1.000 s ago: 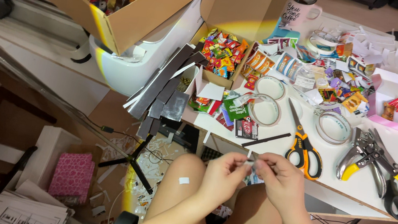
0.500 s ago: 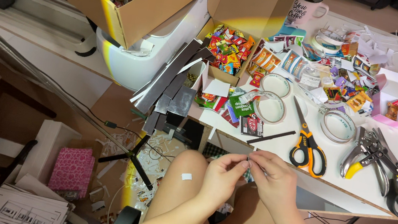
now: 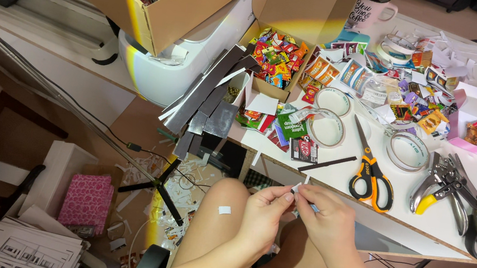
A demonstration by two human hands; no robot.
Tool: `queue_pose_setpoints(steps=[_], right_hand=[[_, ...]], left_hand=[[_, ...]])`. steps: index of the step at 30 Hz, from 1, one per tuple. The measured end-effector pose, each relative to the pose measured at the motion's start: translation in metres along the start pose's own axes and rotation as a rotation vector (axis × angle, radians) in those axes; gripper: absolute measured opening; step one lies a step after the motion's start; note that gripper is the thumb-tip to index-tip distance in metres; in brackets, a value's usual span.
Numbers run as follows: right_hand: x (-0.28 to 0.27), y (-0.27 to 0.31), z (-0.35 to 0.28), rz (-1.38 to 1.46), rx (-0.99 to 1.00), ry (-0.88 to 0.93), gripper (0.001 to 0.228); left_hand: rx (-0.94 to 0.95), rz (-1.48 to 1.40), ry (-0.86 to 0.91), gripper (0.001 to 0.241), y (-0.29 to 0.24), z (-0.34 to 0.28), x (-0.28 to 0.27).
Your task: The person wraps small snack packets with printed paper using clear tape and black strips. They fold the paper around each packet, secure it with tape, and trim excess material with scissors. The wrapped items are placed on the table among other supplies.
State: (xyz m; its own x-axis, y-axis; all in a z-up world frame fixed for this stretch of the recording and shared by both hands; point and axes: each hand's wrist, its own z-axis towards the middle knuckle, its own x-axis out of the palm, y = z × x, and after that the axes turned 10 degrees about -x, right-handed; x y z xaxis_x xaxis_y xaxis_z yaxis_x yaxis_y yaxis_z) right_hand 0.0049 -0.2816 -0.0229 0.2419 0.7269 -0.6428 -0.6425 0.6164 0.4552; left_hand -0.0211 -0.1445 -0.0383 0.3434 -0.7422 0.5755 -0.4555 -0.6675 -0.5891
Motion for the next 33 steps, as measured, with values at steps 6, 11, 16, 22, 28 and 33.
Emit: queue_pose_setpoints(steps=[6, 11, 16, 22, 28, 33], right_hand=[[-0.002, 0.009, 0.006, 0.026, -0.003, 0.000, 0.007], [-0.001, 0.010, 0.008, 0.065, -0.009, -0.026, 0.006], [0.000, 0.004, 0.008, 0.084, 0.028, -0.033, 0.011], [-0.004, -0.002, 0.008, 0.279, 0.199, 0.094, 0.012], [0.001, -0.006, 0.002, 0.119, 0.003, 0.063, 0.006], [0.000, 0.000, 0.007, 0.115, -0.031, 0.087, 0.006]], left_hand=[[0.059, 0.071, 0.019, 0.023, 0.003, 0.001, -0.005], [0.163, 0.069, 0.101, 0.020, 0.010, 0.009, -0.015], [0.152, 0.075, 0.130, 0.020, 0.011, 0.012, -0.020], [0.204, 0.189, 0.052, 0.020, -0.005, 0.000, -0.011], [0.236, 0.351, 0.001, 0.018, -0.008, -0.007, -0.011], [0.295, 0.406, -0.013, 0.019, -0.006, -0.004, -0.017]])
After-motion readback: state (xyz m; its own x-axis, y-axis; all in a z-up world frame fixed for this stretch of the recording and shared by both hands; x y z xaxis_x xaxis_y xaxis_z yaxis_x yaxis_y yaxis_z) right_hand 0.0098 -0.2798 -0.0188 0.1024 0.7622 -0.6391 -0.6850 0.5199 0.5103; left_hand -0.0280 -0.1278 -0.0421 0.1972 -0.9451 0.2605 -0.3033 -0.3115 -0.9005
